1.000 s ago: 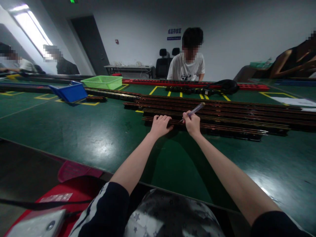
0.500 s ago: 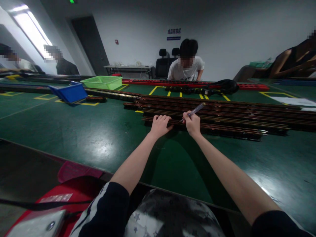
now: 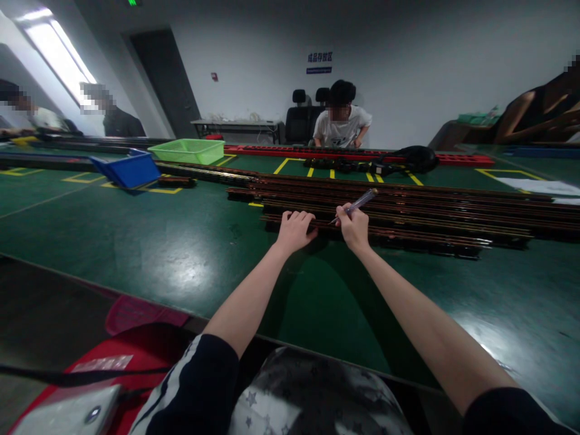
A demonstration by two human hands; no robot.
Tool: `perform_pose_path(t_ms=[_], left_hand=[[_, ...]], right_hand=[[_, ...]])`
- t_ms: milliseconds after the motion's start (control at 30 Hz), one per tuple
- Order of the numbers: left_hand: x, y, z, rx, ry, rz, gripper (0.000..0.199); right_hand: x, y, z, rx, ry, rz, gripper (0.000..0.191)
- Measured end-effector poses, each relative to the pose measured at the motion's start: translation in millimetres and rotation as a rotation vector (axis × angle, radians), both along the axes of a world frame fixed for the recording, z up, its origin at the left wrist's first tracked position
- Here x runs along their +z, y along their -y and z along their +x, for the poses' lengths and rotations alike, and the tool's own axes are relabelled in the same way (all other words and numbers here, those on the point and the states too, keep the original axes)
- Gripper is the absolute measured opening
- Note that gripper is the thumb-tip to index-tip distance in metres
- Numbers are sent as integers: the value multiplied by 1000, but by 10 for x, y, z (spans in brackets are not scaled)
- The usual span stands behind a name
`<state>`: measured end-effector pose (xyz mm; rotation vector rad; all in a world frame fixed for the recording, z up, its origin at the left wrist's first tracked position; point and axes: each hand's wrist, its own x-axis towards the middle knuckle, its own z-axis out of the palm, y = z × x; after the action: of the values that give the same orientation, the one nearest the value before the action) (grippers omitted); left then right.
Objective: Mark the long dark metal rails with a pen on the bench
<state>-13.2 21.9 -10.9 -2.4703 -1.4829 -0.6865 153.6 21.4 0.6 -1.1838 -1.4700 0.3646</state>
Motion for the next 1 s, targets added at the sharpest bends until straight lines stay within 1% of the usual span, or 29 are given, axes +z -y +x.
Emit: perform_pose_path(t_ms=[333, 800, 1000], left_hand=[[-1, 1, -32, 8, -2, 0, 27], [1, 0, -27, -30, -5, 15, 34], [17, 8, -25, -14, -10, 4, 36]], right_hand=[[7, -12, -14, -2, 33, 32, 33], [19, -4, -19, -3, 50, 25, 35], [17, -8, -17, -5, 85, 12, 32]])
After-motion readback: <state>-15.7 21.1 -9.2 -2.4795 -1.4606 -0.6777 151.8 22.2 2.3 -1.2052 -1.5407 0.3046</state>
